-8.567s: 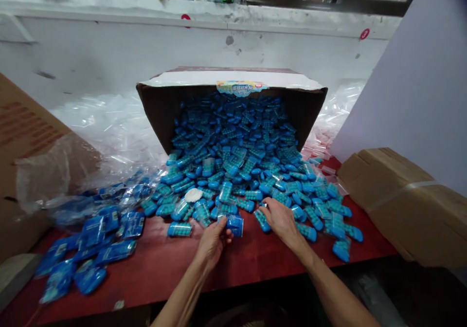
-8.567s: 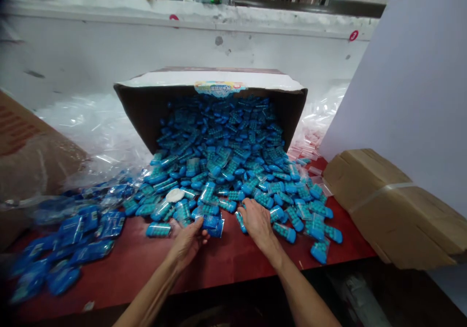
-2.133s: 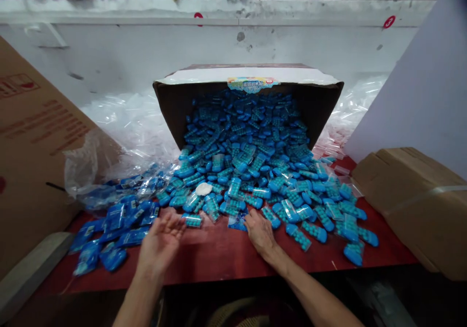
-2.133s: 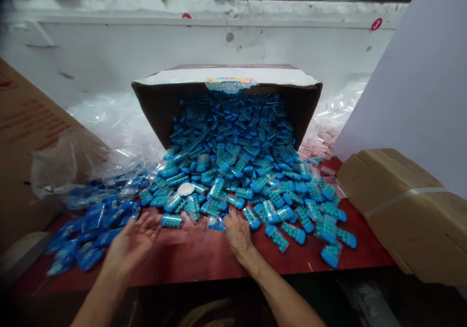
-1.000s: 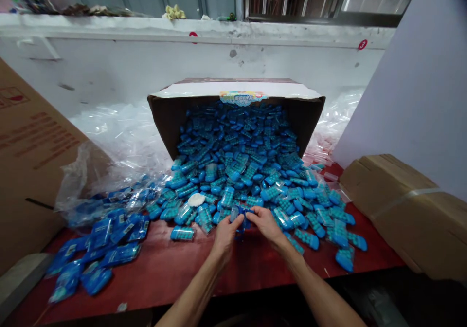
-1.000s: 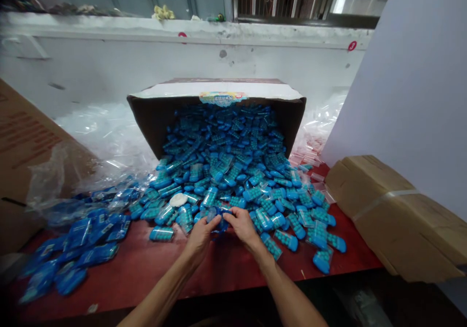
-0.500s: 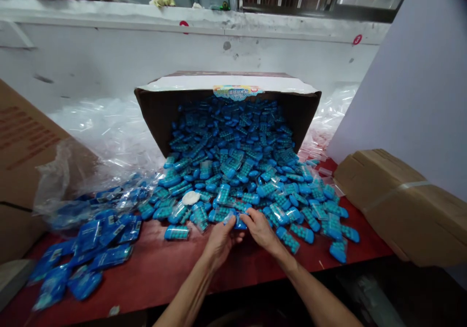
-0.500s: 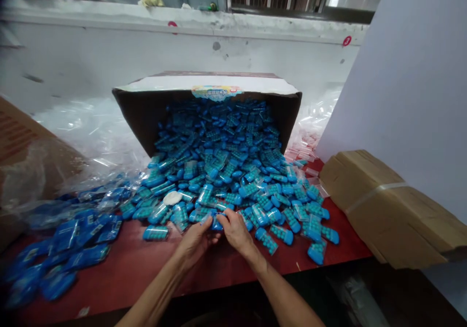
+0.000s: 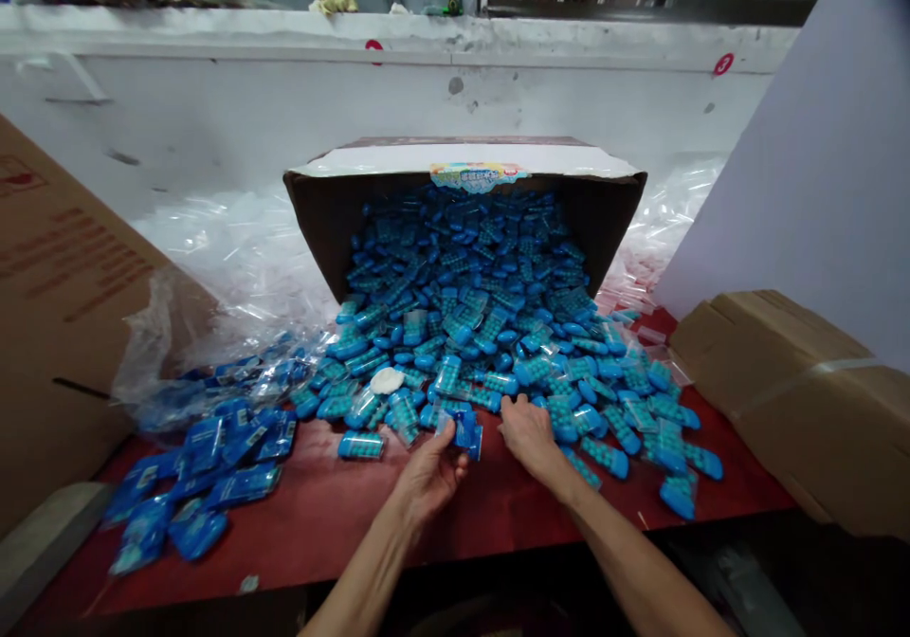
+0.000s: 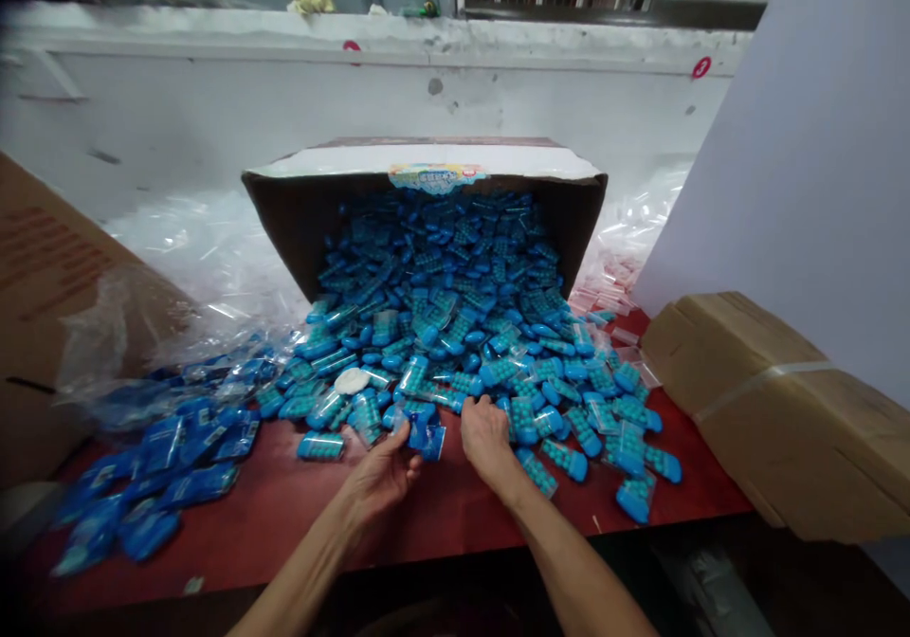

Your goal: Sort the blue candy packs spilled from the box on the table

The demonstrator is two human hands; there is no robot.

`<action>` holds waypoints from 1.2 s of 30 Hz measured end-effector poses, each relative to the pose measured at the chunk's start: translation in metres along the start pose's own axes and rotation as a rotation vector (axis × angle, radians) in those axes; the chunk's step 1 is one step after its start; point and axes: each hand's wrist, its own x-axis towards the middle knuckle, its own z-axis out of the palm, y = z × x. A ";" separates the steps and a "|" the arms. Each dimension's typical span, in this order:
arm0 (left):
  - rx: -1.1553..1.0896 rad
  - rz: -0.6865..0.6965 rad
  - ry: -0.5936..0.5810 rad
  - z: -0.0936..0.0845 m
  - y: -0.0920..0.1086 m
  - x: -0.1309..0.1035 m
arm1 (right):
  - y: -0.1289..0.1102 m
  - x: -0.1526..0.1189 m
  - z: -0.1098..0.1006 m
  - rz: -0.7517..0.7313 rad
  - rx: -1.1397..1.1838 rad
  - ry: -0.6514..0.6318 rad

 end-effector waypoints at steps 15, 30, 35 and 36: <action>-0.090 -0.081 0.041 0.004 -0.006 0.006 | 0.028 -0.004 -0.014 -0.009 0.854 -0.140; -0.086 -0.020 0.130 0.003 -0.003 0.013 | -0.009 -0.045 0.017 -0.143 0.129 0.068; -0.048 -0.004 0.177 0.003 -0.003 0.011 | 0.004 -0.028 -0.010 -0.294 0.475 0.216; -0.046 0.001 0.179 0.004 -0.003 0.011 | 0.004 -0.026 -0.015 -0.329 0.472 0.233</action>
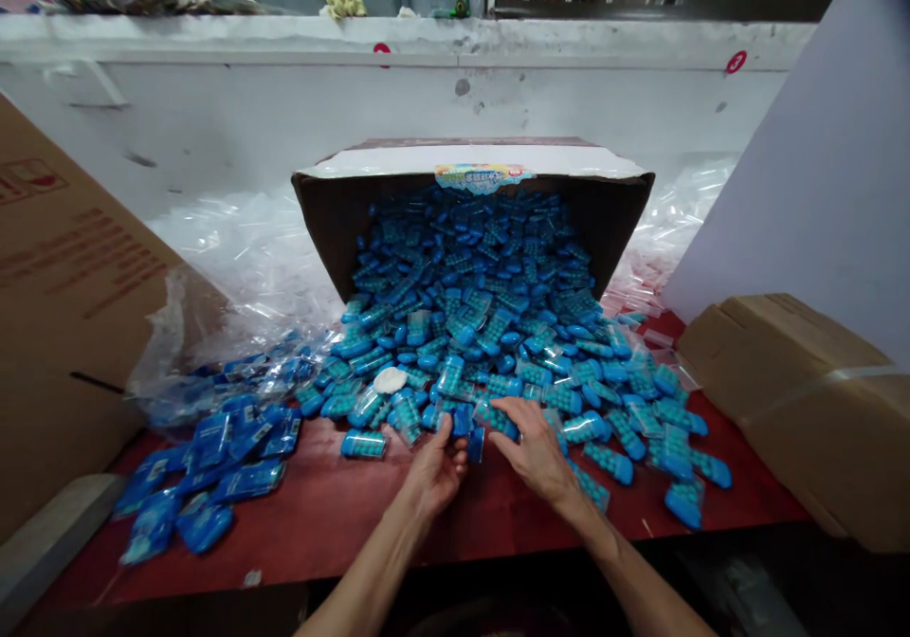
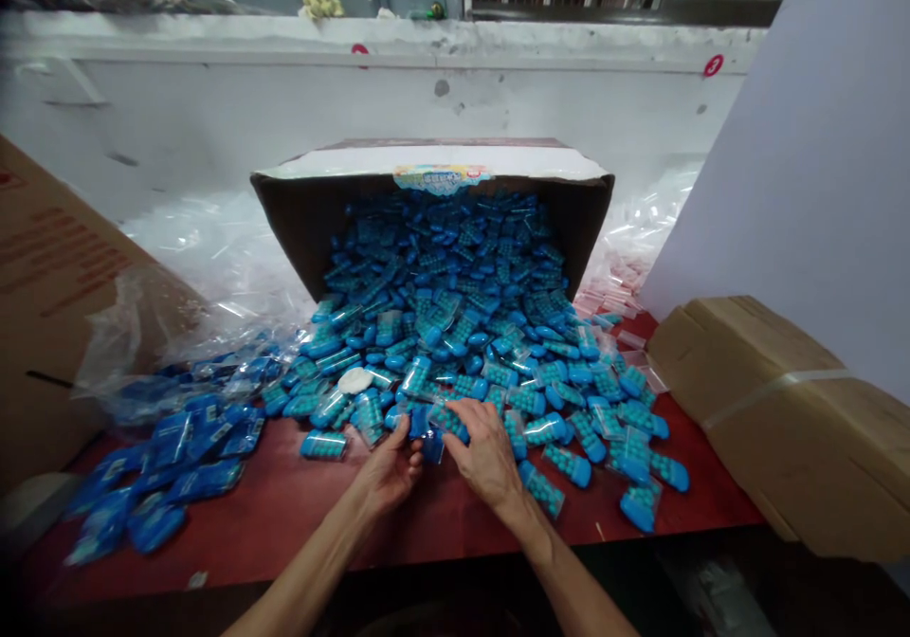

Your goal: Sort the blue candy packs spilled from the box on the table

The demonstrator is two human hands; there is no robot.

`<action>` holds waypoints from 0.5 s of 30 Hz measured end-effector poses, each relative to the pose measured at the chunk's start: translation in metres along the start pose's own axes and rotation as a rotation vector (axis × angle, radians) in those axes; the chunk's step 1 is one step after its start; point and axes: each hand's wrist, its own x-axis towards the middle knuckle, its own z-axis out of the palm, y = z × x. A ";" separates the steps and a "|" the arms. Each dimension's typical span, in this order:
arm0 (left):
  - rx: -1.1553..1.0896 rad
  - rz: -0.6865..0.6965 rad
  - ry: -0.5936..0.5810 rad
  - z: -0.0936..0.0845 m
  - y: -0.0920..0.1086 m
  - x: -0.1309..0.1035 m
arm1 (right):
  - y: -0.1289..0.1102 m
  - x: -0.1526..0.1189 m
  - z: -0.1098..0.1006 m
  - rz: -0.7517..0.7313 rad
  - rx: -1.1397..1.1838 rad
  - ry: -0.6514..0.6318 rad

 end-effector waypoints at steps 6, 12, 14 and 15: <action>0.001 0.014 -0.005 0.003 -0.002 -0.001 | -0.010 -0.004 -0.004 -0.088 -0.067 -0.024; 0.053 0.057 0.025 0.003 -0.003 0.000 | -0.011 -0.005 -0.008 -0.120 -0.138 -0.117; 0.104 0.109 -0.005 0.003 -0.003 0.001 | -0.010 -0.002 -0.012 -0.124 -0.119 -0.157; 0.131 0.142 -0.029 0.003 -0.003 0.001 | -0.009 0.000 -0.014 -0.131 -0.101 -0.183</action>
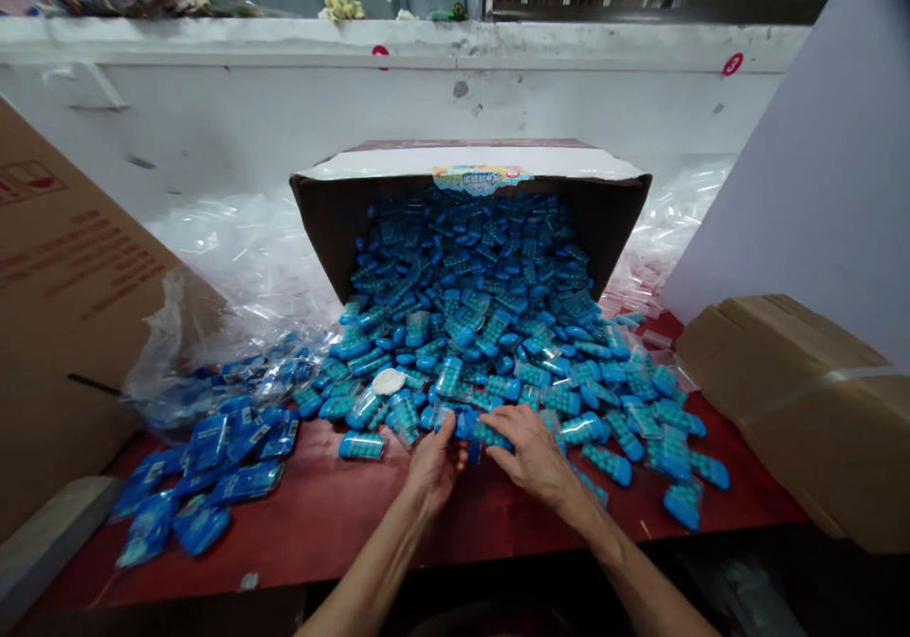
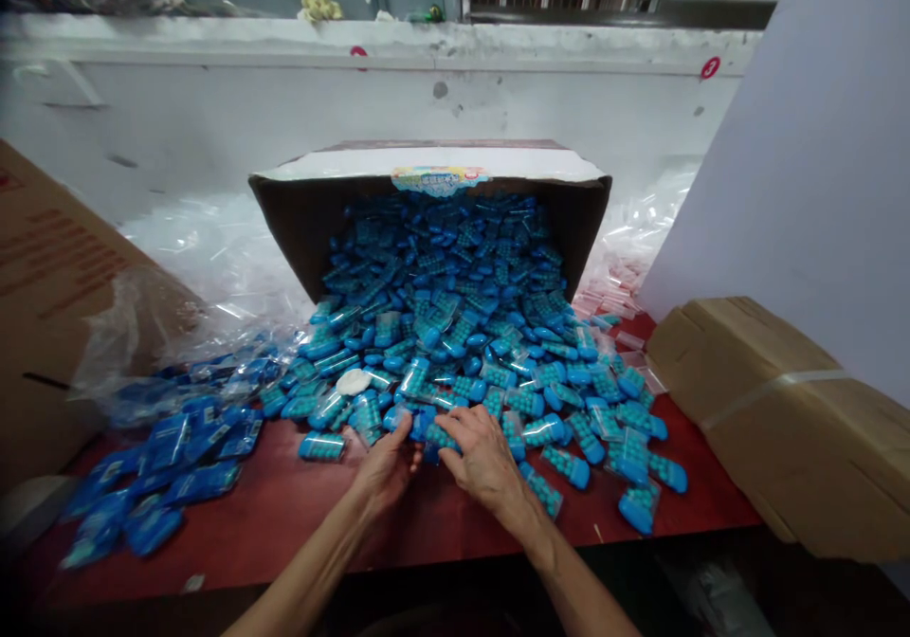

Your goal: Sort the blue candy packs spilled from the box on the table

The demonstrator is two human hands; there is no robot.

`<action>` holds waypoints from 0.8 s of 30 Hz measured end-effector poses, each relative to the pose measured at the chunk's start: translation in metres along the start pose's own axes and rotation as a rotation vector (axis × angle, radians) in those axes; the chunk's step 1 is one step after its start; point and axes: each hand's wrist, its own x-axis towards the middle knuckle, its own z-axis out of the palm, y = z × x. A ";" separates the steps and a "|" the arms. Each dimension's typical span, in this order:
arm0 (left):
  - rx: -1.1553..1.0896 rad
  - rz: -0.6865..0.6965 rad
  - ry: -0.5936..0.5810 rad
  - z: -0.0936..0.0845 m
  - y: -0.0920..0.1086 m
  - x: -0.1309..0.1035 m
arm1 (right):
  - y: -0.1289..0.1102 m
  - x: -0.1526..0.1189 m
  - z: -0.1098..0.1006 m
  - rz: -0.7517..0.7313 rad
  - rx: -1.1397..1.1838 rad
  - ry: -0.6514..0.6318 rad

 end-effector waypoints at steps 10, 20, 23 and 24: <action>-0.034 0.077 -0.182 0.006 0.006 0.005 | -0.003 0.008 0.016 -0.040 0.034 0.114; -0.045 -0.003 -0.223 0.007 0.015 0.000 | 0.010 0.015 0.010 0.257 1.090 -0.108; -0.007 0.063 -0.289 0.007 0.014 -0.004 | 0.011 0.015 0.018 0.253 1.108 -0.001; -0.012 0.064 -0.304 0.007 0.014 -0.006 | 0.010 0.015 0.021 0.245 1.101 0.014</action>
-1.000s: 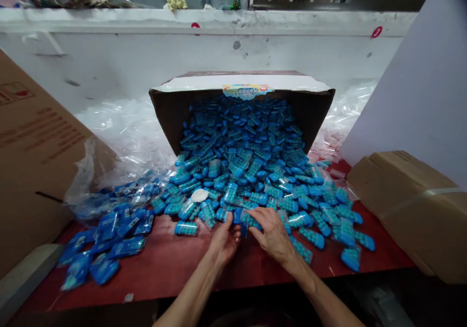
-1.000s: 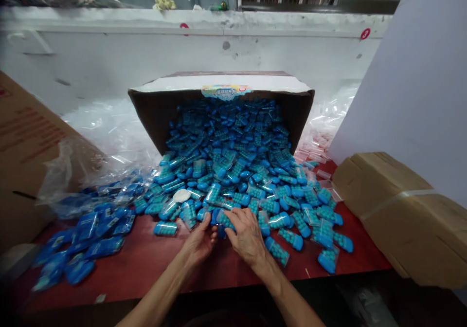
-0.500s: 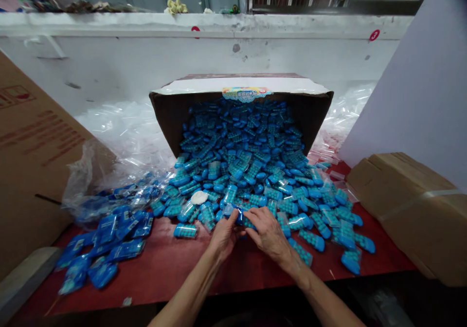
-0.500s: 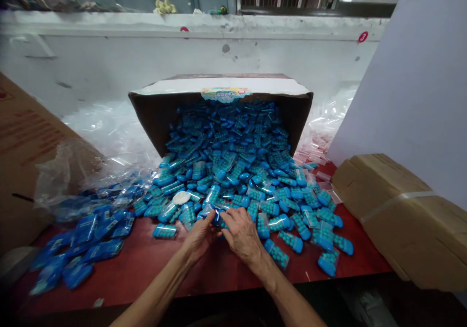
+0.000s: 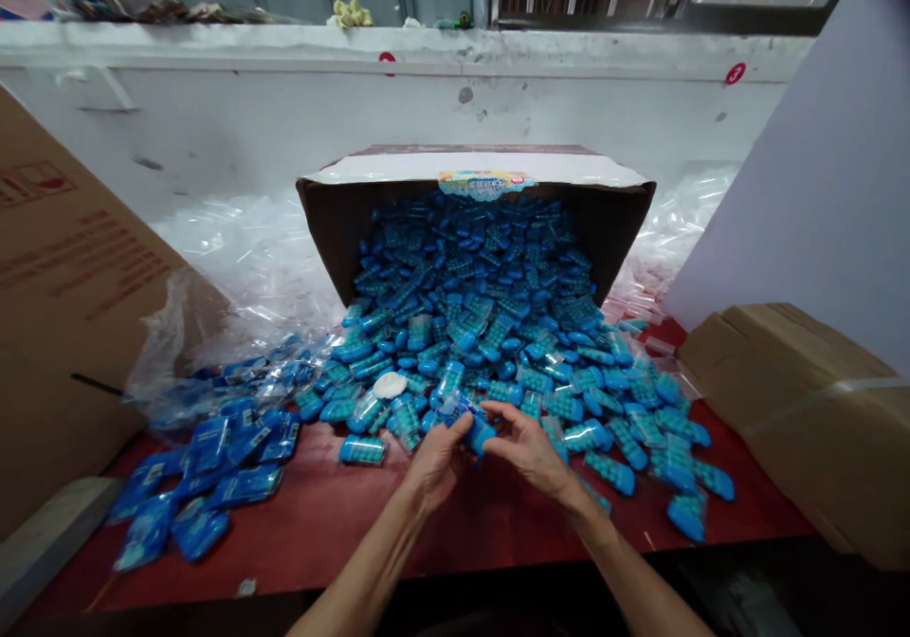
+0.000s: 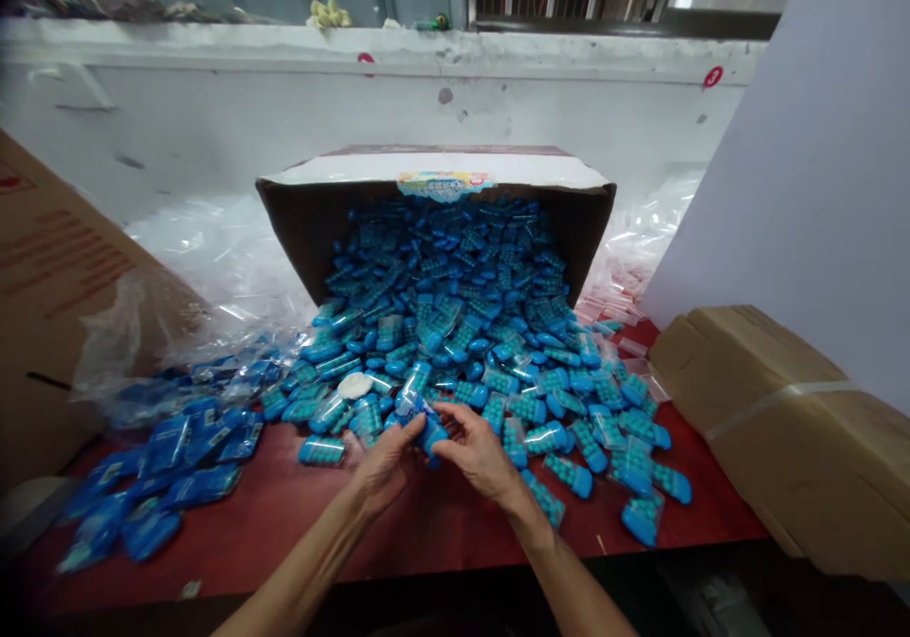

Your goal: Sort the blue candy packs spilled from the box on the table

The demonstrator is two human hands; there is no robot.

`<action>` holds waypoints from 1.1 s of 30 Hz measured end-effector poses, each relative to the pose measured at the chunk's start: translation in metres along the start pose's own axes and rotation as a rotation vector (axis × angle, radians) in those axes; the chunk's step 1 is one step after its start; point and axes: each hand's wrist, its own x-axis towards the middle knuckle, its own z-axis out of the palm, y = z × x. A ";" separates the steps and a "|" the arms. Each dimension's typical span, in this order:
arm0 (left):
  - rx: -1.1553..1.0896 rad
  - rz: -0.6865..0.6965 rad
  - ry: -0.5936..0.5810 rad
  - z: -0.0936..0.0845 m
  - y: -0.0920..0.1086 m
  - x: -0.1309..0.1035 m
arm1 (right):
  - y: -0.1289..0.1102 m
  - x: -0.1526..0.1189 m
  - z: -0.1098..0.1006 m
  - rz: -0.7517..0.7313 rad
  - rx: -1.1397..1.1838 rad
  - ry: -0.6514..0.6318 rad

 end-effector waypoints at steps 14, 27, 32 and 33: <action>-0.245 -0.218 -0.221 0.002 -0.006 -0.012 | -0.004 -0.002 0.000 -0.005 -0.047 -0.039; -0.176 -0.041 -0.012 0.024 -0.016 -0.017 | 0.006 -0.007 0.002 -0.126 -0.394 0.143; -0.137 -0.136 -0.076 0.015 -0.010 -0.020 | 0.006 -0.003 -0.003 -0.033 -0.027 -0.031; -0.140 -0.147 -0.102 0.014 -0.010 -0.021 | 0.005 -0.003 -0.003 -0.019 0.030 -0.079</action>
